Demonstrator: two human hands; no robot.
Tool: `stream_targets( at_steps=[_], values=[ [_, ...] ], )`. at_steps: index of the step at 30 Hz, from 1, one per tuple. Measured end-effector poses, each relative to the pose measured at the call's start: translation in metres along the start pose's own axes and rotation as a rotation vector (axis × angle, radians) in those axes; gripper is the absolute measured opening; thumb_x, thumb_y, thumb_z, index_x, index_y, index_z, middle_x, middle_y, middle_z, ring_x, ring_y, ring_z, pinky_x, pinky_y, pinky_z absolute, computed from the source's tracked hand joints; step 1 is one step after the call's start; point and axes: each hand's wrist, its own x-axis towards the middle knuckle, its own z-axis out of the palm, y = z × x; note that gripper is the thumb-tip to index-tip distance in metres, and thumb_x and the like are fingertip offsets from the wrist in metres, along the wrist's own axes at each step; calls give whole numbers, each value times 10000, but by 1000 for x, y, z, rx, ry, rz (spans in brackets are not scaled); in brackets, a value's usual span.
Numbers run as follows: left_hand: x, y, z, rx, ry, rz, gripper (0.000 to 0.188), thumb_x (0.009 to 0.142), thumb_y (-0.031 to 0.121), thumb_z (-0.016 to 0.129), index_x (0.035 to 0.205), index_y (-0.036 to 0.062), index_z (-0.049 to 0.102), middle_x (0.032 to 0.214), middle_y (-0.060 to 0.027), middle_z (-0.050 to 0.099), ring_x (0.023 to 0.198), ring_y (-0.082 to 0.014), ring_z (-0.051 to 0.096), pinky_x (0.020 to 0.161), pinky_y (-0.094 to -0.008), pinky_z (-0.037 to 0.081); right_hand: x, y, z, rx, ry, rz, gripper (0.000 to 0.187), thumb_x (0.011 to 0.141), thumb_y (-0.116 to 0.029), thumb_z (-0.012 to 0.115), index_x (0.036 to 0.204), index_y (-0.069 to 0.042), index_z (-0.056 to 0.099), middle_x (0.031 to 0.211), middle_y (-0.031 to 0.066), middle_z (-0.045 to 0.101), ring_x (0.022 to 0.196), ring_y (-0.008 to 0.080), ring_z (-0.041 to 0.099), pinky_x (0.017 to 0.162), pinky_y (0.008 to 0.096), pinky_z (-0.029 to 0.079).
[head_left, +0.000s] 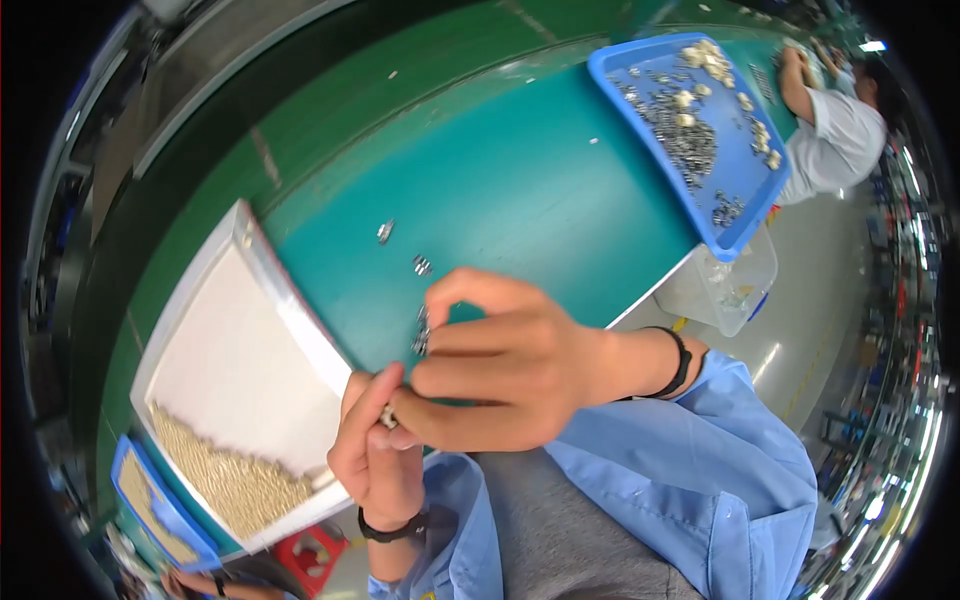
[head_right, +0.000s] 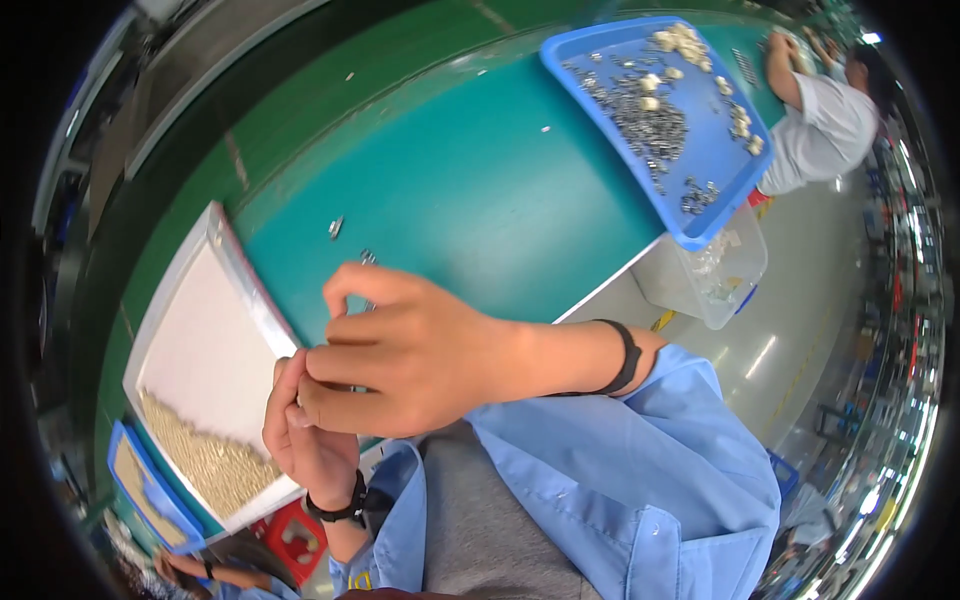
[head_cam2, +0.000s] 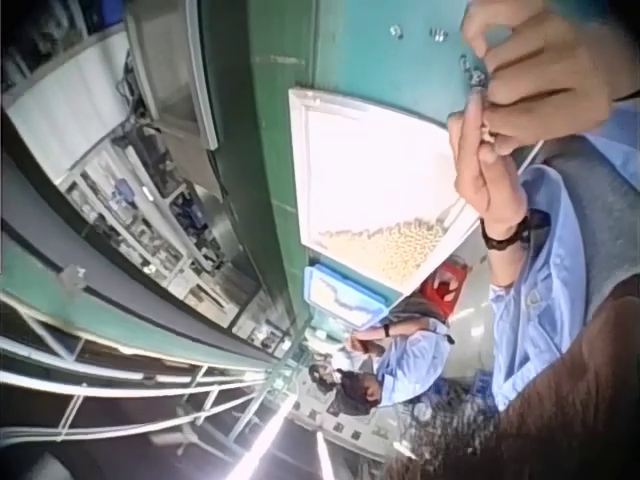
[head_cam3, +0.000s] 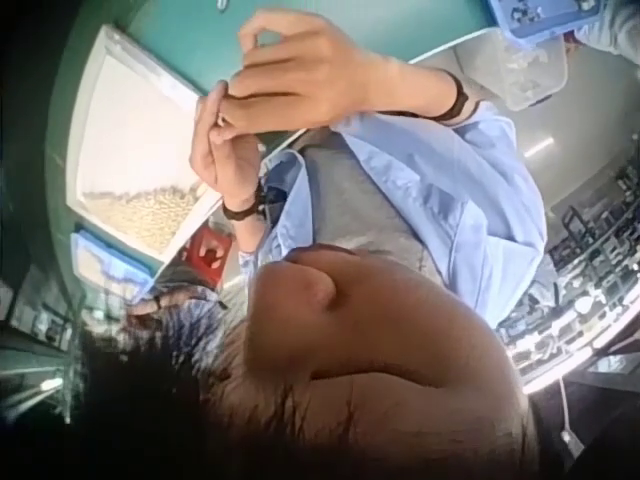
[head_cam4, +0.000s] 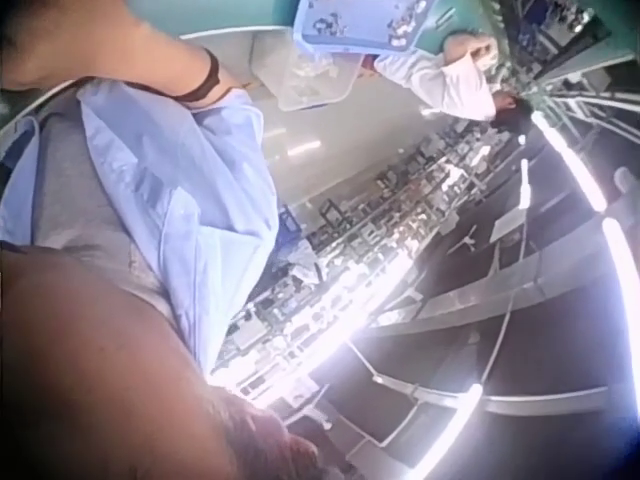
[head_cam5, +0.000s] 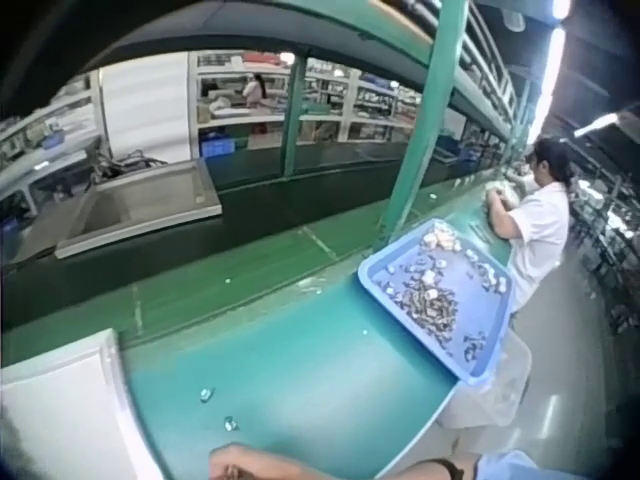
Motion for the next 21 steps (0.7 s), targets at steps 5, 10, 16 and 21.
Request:
stream_targets(
  at_steps=[5, 10, 16, 21],
  values=[
    [26, -2, 1, -111, -92, -150, 463, 1059, 225, 564, 1416, -71, 568, 1021, -71, 585, 888, -158, 545, 792, -279, 448, -18, 18, -5, -84, 14, 21, 211, 883, -249, 777, 876, -58, 688, 699, -5, 517, 578, 146, 524, 668, 353, 493],
    [88, -4, 2, 406, -373, -222, 384, 1017, 86, 612, 1367, -71, 593, 1058, -76, 628, 899, -150, 588, 814, -262, 464, -41, 38, -25, -173, 17, 157, 185, 911, -265, 740, 927, -82, 716, 778, 23, 570, 669, 173, 580, 737, 365, 498],
    [225, -39, 27, 587, -349, 135, 170, 968, 13, 652, 1135, -14, 659, 1041, -46, 659, 942, -128, 614, 846, -252, 479, -78, 46, -39, -215, -321, 480, 325, 896, -309, 739, 1148, -105, 702, 1048, 66, 601, 978, 203, 579, 877, 377, 449],
    [331, -120, 42, 618, -252, 103, 196, 965, 85, 693, 1131, -17, 666, 996, -10, 651, 881, -82, 566, 826, -244, 480, -102, 45, -11, -277, -557, 371, 542, 869, -375, 753, 1330, -123, 622, 1166, 72, 584, 1088, 224, 546, 911, 393, 427]
  ],
)
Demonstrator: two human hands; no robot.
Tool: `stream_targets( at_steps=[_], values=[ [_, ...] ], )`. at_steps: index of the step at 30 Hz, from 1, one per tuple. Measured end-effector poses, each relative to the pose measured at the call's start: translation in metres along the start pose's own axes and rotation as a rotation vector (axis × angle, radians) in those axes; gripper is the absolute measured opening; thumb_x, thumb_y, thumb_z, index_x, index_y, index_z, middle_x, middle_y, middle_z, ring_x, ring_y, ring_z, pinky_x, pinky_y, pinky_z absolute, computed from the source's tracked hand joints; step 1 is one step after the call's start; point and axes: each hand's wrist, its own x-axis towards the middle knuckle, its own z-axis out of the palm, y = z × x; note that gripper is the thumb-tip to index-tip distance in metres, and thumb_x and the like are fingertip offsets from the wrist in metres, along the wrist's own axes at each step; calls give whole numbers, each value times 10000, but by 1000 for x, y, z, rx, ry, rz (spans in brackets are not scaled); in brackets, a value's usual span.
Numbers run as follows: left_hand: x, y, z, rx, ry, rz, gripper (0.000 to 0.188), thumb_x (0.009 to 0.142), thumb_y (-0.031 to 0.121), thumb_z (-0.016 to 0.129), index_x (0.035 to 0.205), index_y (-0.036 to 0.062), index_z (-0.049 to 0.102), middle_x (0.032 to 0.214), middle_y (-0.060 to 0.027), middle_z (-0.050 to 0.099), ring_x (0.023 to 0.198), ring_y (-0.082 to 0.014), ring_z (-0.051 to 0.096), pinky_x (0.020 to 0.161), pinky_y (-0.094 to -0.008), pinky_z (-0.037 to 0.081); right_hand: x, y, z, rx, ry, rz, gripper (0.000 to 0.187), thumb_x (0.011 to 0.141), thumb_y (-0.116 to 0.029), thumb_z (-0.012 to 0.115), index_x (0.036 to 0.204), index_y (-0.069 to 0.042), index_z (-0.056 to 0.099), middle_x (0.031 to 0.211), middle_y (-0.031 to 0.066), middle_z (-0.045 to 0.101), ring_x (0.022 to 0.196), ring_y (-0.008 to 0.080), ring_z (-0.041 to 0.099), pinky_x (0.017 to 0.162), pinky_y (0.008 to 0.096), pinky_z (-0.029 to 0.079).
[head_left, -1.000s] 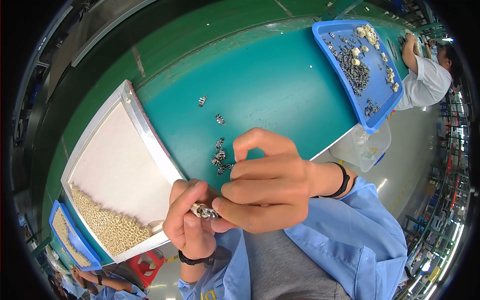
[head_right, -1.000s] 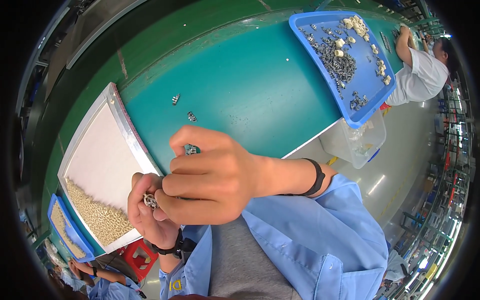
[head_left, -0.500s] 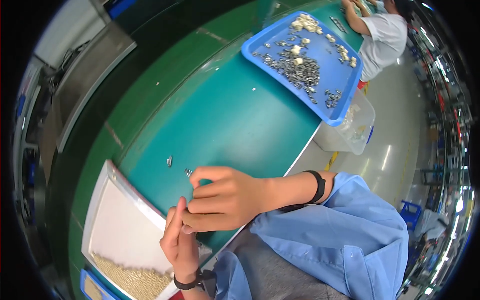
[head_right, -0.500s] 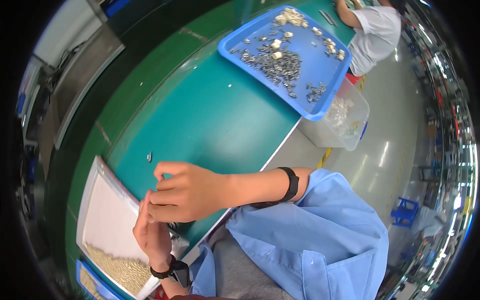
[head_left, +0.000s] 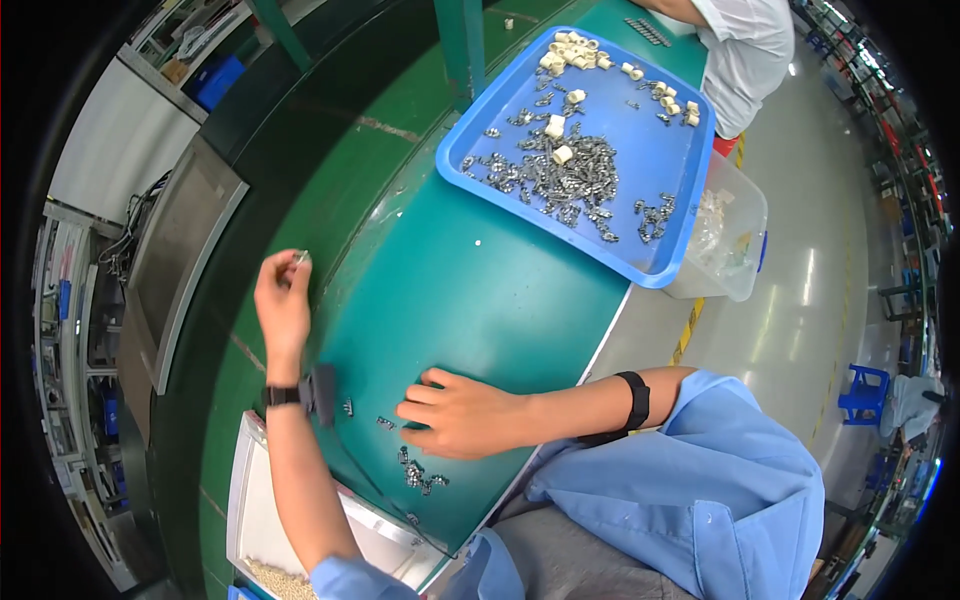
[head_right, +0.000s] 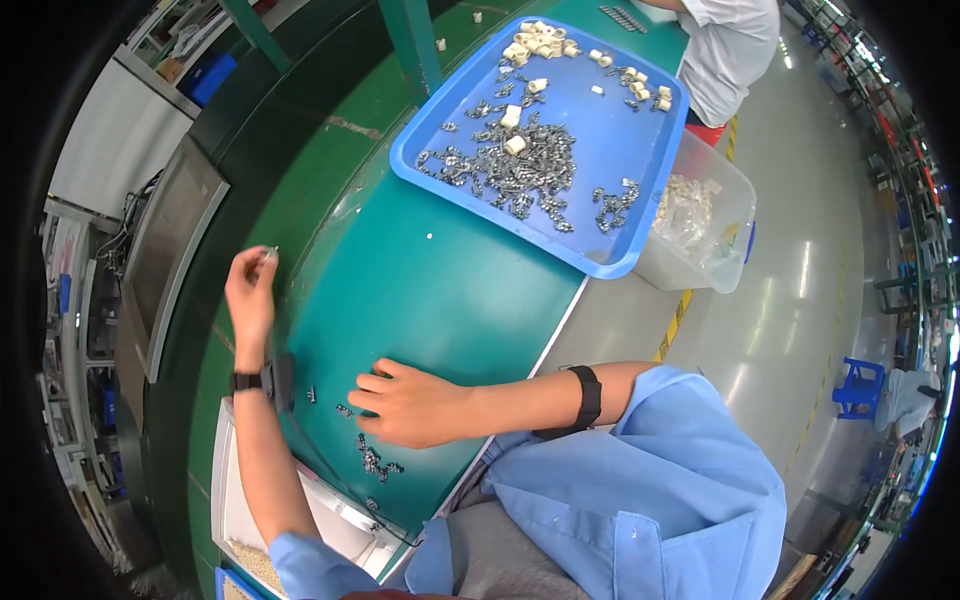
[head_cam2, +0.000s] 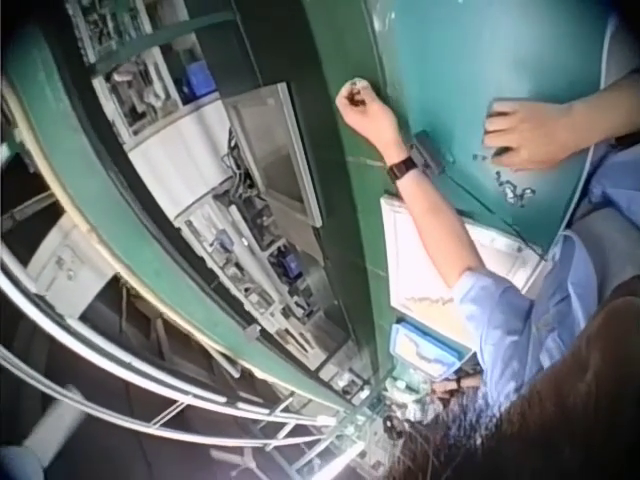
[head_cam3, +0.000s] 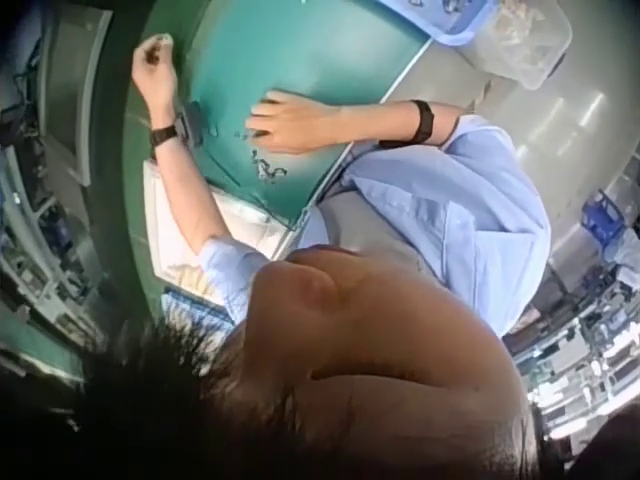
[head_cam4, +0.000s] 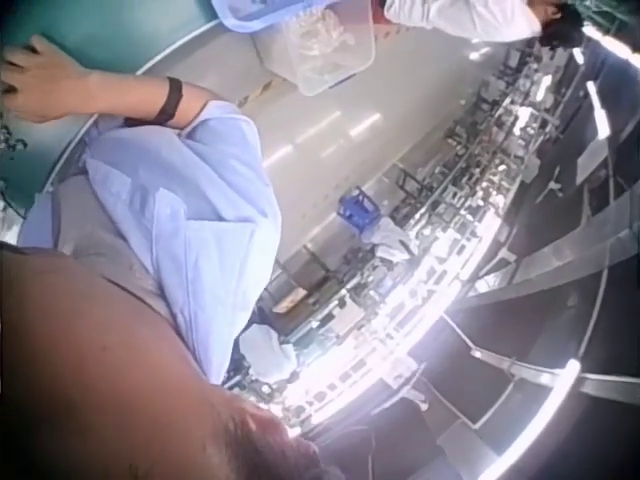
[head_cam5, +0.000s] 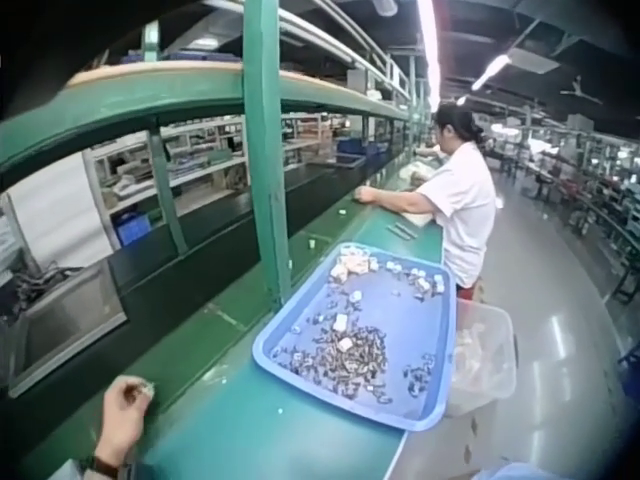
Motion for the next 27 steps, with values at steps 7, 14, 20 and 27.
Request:
stream_targets(
  at_steps=[7, 14, 20, 27],
  values=[
    [25, -12, 31, 255, -62, 14, 289, 923, 93, 725, 1187, -8, 663, 983, -42, 669, 845, -129, 579, 811, -294, 510, 15, -10, -4, 170, 203, 18, 363, 827, -309, 742, 1128, -109, 708, 1131, 72, 598, 1081, 227, 556, 914, 400, 435],
    [-39, 81, -51, 369, 196, 209, 317, 926, 141, 724, 1215, 16, 690, 979, -58, 680, 895, -164, 613, 835, -318, 507, 29, -17, 3, 34, 51, -88, 181, 775, -222, 678, 893, -90, 712, 1059, 73, 610, 1075, 235, 572, 925, 410, 448],
    [-206, 110, -211, 484, 210, -230, 233, 972, 148, 655, 1135, -8, 713, 990, -104, 735, 955, -169, 673, 825, -313, 509, 32, -8, -6, 145, 60, -94, 96, 790, -120, 729, 860, -80, 677, 976, 71, 622, 946, 261, 607, 873, 430, 459],
    [-448, -26, -368, 888, 734, -617, 214, 963, 158, 652, 1089, 3, 726, 1006, -175, 746, 955, -248, 719, 814, -368, 549, 45, -12, -7, 283, 104, -62, 106, 805, -35, 757, 904, -40, 720, 938, 87, 679, 882, 288, 640, 850, 437, 469]
  ],
)
